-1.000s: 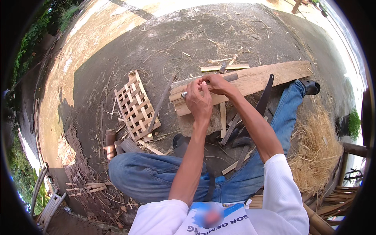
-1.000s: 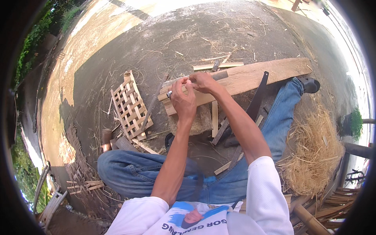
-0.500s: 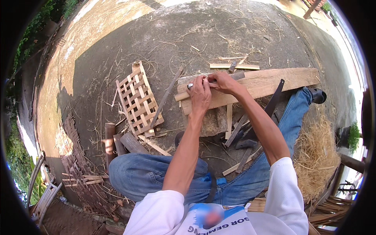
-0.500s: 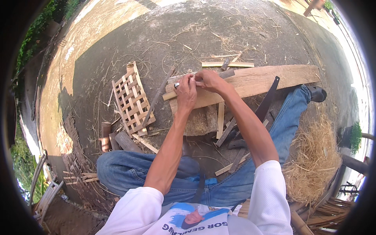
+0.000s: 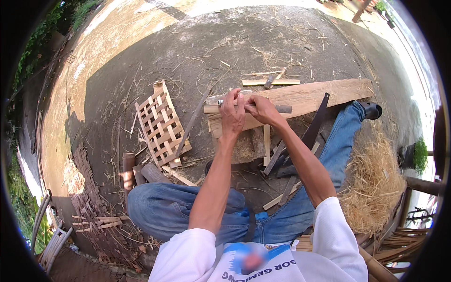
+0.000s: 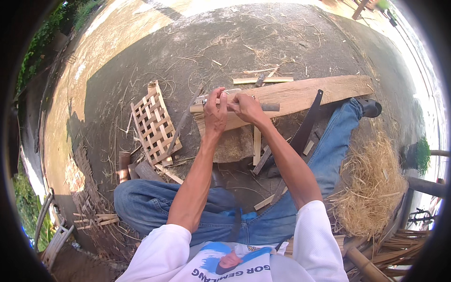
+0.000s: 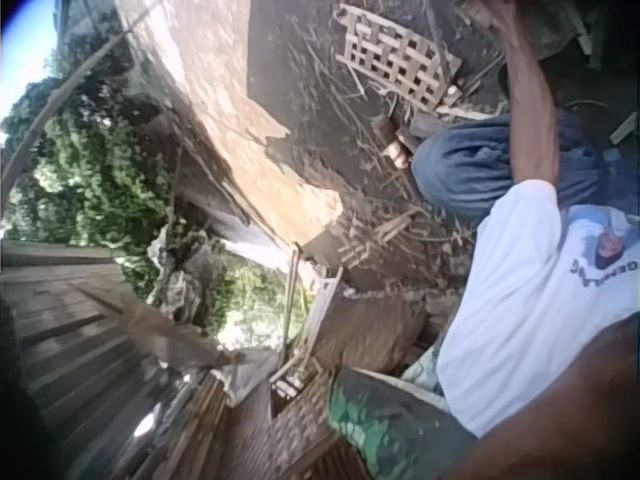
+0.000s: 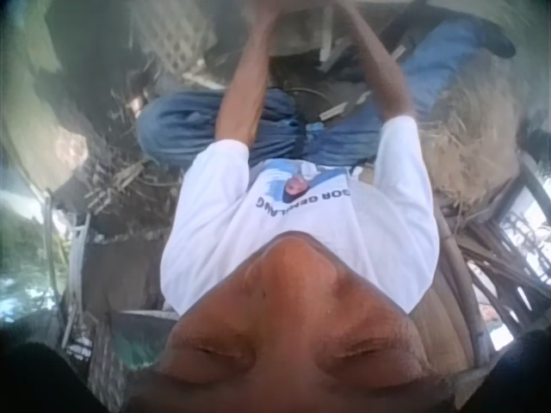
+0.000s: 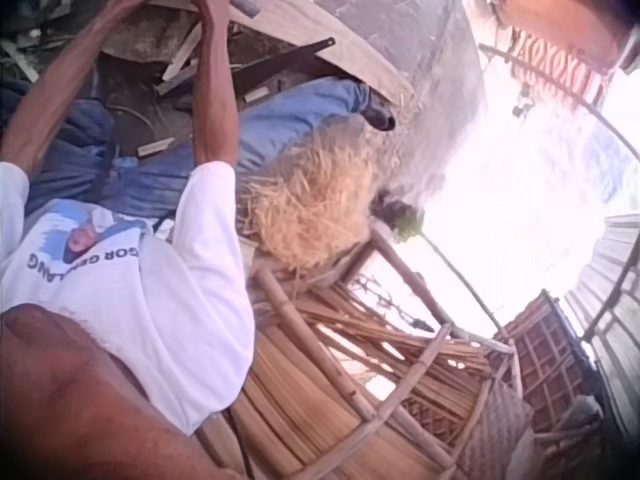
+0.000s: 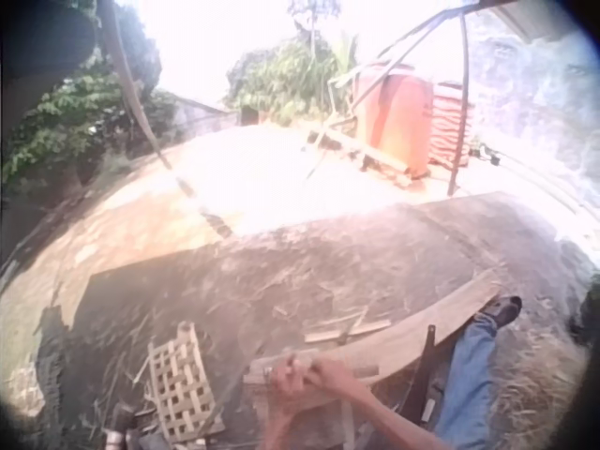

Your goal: The person sits on the ground and uses a hand saw to cut thin wooden strips into smaller pieces. They repeatedly position the strips on a larger plank, saw them, and set the cut pieces aside.

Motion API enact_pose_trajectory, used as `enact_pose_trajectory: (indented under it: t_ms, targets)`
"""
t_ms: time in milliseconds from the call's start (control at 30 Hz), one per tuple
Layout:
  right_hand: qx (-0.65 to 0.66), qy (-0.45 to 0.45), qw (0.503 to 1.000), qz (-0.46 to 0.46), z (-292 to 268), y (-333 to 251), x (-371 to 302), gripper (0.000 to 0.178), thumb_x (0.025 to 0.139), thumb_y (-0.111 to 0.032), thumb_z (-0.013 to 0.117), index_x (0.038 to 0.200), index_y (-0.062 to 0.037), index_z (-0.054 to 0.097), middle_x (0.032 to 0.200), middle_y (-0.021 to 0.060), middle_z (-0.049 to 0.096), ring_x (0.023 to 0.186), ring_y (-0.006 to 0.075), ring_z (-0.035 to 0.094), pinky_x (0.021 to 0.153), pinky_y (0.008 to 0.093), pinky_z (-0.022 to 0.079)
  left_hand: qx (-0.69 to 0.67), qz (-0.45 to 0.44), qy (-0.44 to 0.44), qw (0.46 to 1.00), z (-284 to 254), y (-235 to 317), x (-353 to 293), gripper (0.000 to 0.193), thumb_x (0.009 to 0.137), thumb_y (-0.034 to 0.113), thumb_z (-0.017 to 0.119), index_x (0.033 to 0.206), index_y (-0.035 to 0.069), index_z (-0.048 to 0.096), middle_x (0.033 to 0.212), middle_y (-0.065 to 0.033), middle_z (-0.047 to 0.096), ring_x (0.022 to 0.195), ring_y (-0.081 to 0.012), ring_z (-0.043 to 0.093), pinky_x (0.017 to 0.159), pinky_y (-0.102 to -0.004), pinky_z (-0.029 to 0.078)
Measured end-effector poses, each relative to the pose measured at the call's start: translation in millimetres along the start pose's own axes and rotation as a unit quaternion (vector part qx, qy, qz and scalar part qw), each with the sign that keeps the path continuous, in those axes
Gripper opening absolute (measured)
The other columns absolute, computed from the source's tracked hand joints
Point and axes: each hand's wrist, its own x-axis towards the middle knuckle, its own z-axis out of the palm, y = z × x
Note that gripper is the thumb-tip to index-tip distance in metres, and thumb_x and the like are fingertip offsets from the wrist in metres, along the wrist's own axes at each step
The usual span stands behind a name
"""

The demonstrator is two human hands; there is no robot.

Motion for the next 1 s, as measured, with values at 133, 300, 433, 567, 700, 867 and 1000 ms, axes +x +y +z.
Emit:
enact_pose_trajectory:
  t_ms: [133,300,433,567,700,867,1000]
  targets:
    - [0.366,0.092,0.918,0.126,8,2,-14,0.035,0.097,-0.037,0.071,0.095,-0.0023,0.07,0.081,0.01,0.07,0.083,0.0212,0.069,0.072,0.0317,0.051,0.112,0.146,0.143,0.972,4,36,17,0.026,0.103,0.023,0.054,0.116,0.003,0.064,0.113,-0.018,0.067,0.106,-0.0327,0.063,0.092,-0.0462,0.048]
    - [0.721,0.2,0.623,0.228,13,-9,-20,0.036,0.103,-0.034,0.063,0.114,0.0002,0.061,0.097,0.0103,0.067,0.084,0.0229,0.065,0.075,0.0409,0.057,0.059,-0.205,-0.152,0.965,-11,35,27,0.042,0.103,0.039,0.058,0.118,0.0,0.062,0.109,-0.0137,0.069,0.098,-0.028,0.065,0.089,-0.0427,0.05]
    - [0.781,0.261,0.496,0.277,19,10,-21,0.034,0.105,-0.036,0.059,0.118,-0.0047,0.057,0.109,0.0133,0.062,0.099,0.0305,0.063,0.077,0.0566,0.057,0.008,-0.327,-0.371,0.869,-15,40,4,0.05,0.1,0.048,0.062,0.117,0.001,0.065,0.104,-0.0112,0.07,0.094,-0.0214,0.065,0.085,-0.0366,0.05]
    - [0.801,0.26,0.437,0.315,19,9,-30,0.03,0.104,-0.04,0.059,0.118,-0.0142,0.058,0.106,0.0116,0.061,0.097,0.0359,0.06,0.075,0.0669,0.052,0.024,-0.191,-0.425,0.884,-10,29,-18,0.044,0.102,0.045,0.061,0.114,0.003,0.067,0.101,-0.0109,0.07,0.095,-0.0178,0.064,0.083,-0.0356,0.05]
    - [0.774,0.269,0.469,0.33,32,11,-25,0.04,0.103,-0.039,0.062,0.125,-0.0062,0.055,0.119,0.0165,0.055,0.104,0.0373,0.057,0.065,0.0634,0.051,0.045,-0.145,-0.403,0.902,-12,4,-21,0.037,0.106,0.037,0.057,0.113,0.002,0.067,0.097,-0.0105,0.071,0.088,-0.0172,0.066,0.075,-0.0356,0.055]
    - [0.762,0.278,0.473,0.346,27,20,-30,0.042,0.102,-0.041,0.062,0.124,-0.0055,0.055,0.11,0.0148,0.059,0.098,0.0338,0.06,0.067,0.0588,0.052,-0.055,-0.252,-0.429,0.866,-2,19,-24,0.034,0.108,0.032,0.053,0.116,0.0,0.064,0.095,-0.0102,0.071,0.072,-0.0156,0.068,0.06,-0.0325,0.059]
    - [0.735,0.233,0.533,0.349,25,-3,-46,0.038,0.104,-0.039,0.06,0.123,-0.0063,0.056,0.108,0.0123,0.062,0.096,0.0274,0.063,0.075,0.05,0.054,-0.058,-0.271,-0.448,0.85,-18,11,-10,0.037,0.108,0.034,0.053,0.118,0.0,0.062,0.095,-0.01,0.072,0.072,-0.0157,0.069,0.062,-0.0327,0.062]
